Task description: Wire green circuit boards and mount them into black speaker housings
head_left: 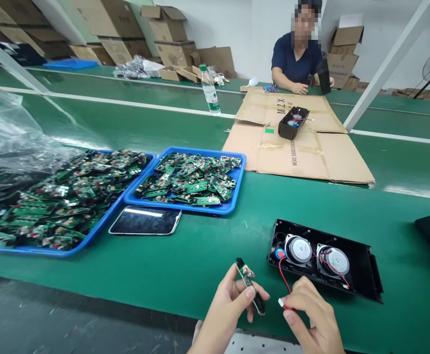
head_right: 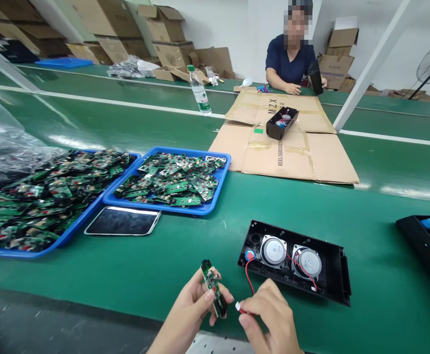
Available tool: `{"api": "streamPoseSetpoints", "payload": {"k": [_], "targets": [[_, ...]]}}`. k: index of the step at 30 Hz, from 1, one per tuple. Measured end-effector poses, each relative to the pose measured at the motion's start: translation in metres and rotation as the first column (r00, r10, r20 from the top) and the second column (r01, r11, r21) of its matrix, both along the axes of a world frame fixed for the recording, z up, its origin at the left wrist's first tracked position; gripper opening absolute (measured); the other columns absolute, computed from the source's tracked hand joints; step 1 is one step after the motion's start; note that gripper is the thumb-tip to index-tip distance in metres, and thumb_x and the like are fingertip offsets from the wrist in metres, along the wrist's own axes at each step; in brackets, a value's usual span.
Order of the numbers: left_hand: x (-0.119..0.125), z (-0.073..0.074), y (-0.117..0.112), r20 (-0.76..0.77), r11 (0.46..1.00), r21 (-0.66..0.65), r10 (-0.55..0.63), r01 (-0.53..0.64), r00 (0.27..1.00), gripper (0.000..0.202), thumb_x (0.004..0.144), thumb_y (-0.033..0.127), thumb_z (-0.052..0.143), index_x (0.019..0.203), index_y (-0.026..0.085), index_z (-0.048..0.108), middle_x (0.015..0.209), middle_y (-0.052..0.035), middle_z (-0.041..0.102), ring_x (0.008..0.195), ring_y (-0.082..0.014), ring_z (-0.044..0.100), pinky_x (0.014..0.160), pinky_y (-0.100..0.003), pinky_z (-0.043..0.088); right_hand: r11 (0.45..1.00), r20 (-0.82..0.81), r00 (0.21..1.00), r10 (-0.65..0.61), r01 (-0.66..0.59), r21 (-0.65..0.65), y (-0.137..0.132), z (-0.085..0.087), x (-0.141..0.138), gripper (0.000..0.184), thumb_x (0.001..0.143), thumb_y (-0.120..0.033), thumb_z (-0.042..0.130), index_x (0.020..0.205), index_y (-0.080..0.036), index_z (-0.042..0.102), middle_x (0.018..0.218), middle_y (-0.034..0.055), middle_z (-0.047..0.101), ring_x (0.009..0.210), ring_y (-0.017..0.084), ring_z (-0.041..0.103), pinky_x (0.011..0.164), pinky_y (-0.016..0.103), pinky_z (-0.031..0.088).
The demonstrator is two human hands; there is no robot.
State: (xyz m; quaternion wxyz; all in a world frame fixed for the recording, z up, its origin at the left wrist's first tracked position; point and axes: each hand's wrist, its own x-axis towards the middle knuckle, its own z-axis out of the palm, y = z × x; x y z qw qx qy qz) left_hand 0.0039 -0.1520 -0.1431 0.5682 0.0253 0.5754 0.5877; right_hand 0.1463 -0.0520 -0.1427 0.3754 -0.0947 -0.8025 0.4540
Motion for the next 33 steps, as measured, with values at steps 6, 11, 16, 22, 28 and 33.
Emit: {"api": "streamPoseSetpoints", "payload": {"k": [6,11,16,22,28,33], "targets": [[0.000,0.003,0.006,-0.033,0.998,-0.061,0.010,-0.012,0.999,0.064,0.050,0.059,0.076,0.076,0.024,0.029,0.054,0.0049,0.063,0.035,-0.0109,0.054,0.030,-0.009,0.036,1.000,0.026,1.000,0.006,-0.006,0.013,-0.002,0.000,-0.001,0.011,0.097,-0.017,0.042,0.092,-0.017,0.052,0.069,0.0020,0.049,0.063,0.016,0.042,0.052,0.028,0.037],[0.001,0.006,0.003,-0.115,0.993,-0.121,-0.001,-0.014,0.993,0.070,0.046,0.065,0.076,0.072,0.024,0.027,0.049,0.0080,0.058,0.032,-0.0078,0.049,0.031,-0.010,0.036,1.000,0.042,0.999,0.007,-0.008,0.023,-0.004,0.003,-0.001,0.012,0.097,-0.018,0.043,0.091,-0.017,0.053,0.067,0.0017,0.048,0.062,0.016,0.042,0.052,0.028,0.037],[0.003,0.005,-0.002,-0.214,0.986,-0.161,-0.001,-0.035,0.977,0.066,0.047,0.065,0.077,0.071,0.023,0.032,0.044,0.0137,0.045,0.035,-0.0026,0.045,0.035,-0.009,0.038,0.999,0.049,0.999,-0.003,0.001,0.046,-0.004,0.002,-0.003,0.013,0.098,-0.019,0.042,0.091,-0.017,0.053,0.067,0.0013,0.049,0.061,0.016,0.043,0.052,0.027,0.038],[0.001,0.010,0.000,-0.236,0.990,-0.137,0.003,-0.037,0.972,0.061,0.051,0.060,0.078,0.077,0.022,0.038,0.052,0.0101,0.052,0.043,-0.0019,0.049,0.040,-0.008,0.042,0.999,0.060,0.998,0.001,-0.003,0.047,-0.004,0.000,-0.004,0.012,0.097,-0.018,0.042,0.091,-0.017,0.053,0.066,0.0015,0.049,0.061,0.016,0.043,0.052,0.028,0.038],[0.001,0.012,0.004,0.007,0.999,-0.029,0.021,-0.021,1.000,0.081,0.045,0.060,0.080,0.096,0.021,0.032,0.074,-0.0053,0.068,0.049,-0.0099,0.059,0.041,-0.016,0.049,0.998,0.064,0.998,0.001,-0.004,0.055,-0.003,0.001,-0.004,0.013,0.097,-0.019,0.042,0.090,-0.018,0.053,0.066,0.0006,0.049,0.060,0.015,0.042,0.051,0.027,0.037],[0.001,0.007,0.004,-0.093,0.993,-0.109,-0.045,0.034,0.995,0.066,0.049,0.065,0.075,0.073,0.024,0.029,0.048,0.0083,0.055,0.039,-0.0115,0.057,0.031,-0.009,0.033,0.999,0.064,0.998,-0.007,0.004,0.054,-0.004,-0.001,-0.003,0.012,0.097,-0.018,0.042,0.091,-0.018,0.053,0.065,0.0012,0.048,0.060,0.016,0.043,0.051,0.027,0.037]]}}
